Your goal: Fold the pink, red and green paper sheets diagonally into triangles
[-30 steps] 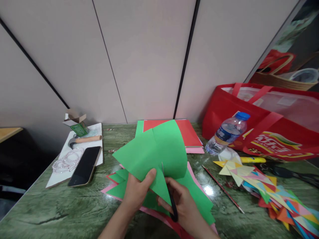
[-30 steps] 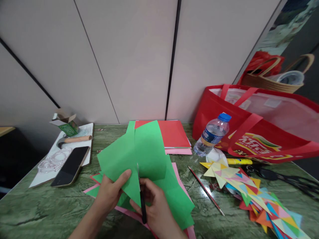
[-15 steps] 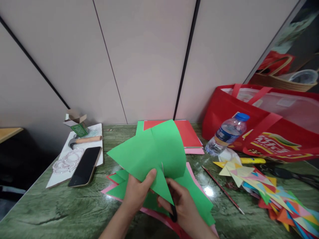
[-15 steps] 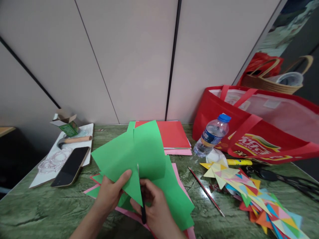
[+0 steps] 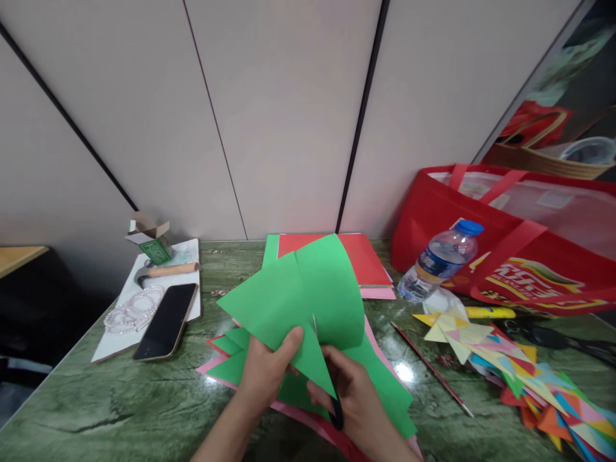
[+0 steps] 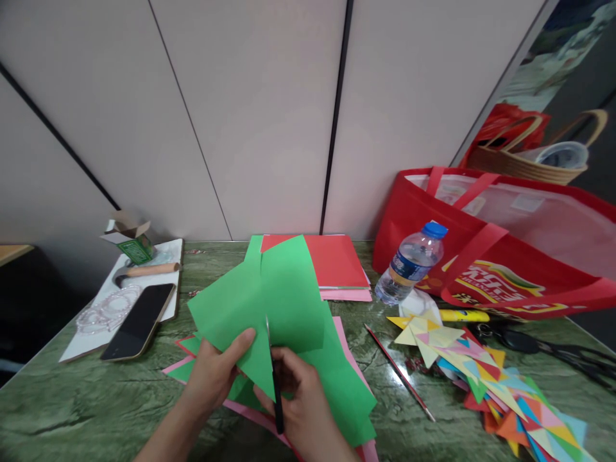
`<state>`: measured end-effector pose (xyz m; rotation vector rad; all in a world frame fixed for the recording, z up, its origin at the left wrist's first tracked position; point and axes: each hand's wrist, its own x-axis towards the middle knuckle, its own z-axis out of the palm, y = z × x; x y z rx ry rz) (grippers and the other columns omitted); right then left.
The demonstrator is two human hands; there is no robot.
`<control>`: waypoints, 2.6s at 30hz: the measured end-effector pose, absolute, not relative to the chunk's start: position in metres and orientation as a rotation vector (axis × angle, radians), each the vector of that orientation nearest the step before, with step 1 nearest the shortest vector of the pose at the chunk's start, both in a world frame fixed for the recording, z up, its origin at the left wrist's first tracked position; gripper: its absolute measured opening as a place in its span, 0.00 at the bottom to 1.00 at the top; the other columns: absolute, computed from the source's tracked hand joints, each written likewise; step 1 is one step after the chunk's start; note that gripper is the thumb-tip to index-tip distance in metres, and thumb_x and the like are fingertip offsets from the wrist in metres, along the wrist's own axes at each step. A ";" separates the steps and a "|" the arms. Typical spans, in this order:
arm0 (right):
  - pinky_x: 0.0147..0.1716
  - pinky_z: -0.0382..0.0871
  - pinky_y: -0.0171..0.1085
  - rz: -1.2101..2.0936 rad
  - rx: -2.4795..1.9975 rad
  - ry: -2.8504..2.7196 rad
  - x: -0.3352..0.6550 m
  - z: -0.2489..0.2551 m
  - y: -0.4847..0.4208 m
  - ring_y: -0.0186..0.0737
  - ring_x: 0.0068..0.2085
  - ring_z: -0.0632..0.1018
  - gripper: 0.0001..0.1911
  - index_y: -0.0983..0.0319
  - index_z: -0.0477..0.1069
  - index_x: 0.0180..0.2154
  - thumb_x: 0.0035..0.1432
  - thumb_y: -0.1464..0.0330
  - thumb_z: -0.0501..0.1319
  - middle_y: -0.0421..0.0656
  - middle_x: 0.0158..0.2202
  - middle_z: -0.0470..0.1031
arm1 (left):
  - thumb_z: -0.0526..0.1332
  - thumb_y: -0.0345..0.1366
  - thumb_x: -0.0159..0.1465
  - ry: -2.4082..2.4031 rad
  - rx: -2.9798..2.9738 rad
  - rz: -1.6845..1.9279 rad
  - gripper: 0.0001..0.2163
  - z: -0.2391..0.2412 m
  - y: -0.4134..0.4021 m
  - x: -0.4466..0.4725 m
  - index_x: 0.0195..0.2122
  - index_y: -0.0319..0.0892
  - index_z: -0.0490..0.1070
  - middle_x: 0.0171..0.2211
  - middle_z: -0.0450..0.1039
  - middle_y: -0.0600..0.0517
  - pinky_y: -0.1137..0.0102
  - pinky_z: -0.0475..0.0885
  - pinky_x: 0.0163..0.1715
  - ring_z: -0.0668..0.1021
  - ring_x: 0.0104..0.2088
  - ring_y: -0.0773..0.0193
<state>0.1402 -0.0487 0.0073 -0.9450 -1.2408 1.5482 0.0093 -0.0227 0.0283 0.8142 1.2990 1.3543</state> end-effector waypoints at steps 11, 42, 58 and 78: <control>0.24 0.64 0.31 1.584 -0.927 -1.228 0.140 0.010 -0.047 0.31 0.22 0.66 0.17 0.61 0.72 0.31 0.41 0.59 0.71 0.38 0.25 0.71 | 0.71 0.45 0.44 1.286 0.810 1.343 0.18 0.029 -0.024 0.010 0.27 0.39 0.68 0.17 0.69 0.57 0.75 0.68 0.15 0.68 0.15 0.71; 0.19 0.63 0.30 1.619 -0.963 -1.207 0.141 0.011 -0.046 0.30 0.19 0.65 0.16 0.60 0.74 0.30 0.42 0.56 0.69 0.37 0.21 0.69 | 0.73 0.46 0.37 1.305 0.700 1.320 0.23 0.039 -0.023 0.015 0.28 0.39 0.66 0.16 0.67 0.59 0.76 0.63 0.11 0.66 0.13 0.72; 0.36 0.72 0.39 1.534 -0.882 -1.107 0.139 0.007 -0.046 0.44 0.35 0.77 0.16 0.60 0.73 0.34 0.40 0.63 0.71 0.44 0.31 0.77 | 0.70 0.48 0.44 1.290 0.859 1.219 0.19 0.032 -0.030 0.014 0.27 0.39 0.70 0.15 0.66 0.58 0.75 0.65 0.14 0.67 0.14 0.71; 0.18 0.62 0.29 1.554 -0.870 -1.066 0.137 0.010 -0.044 0.37 0.26 0.74 0.11 0.60 0.72 0.26 0.41 0.62 0.70 0.41 0.24 0.76 | 0.70 0.50 0.42 1.255 0.811 1.218 0.20 0.030 -0.030 0.016 0.26 0.40 0.68 0.15 0.65 0.59 0.76 0.61 0.13 0.64 0.13 0.73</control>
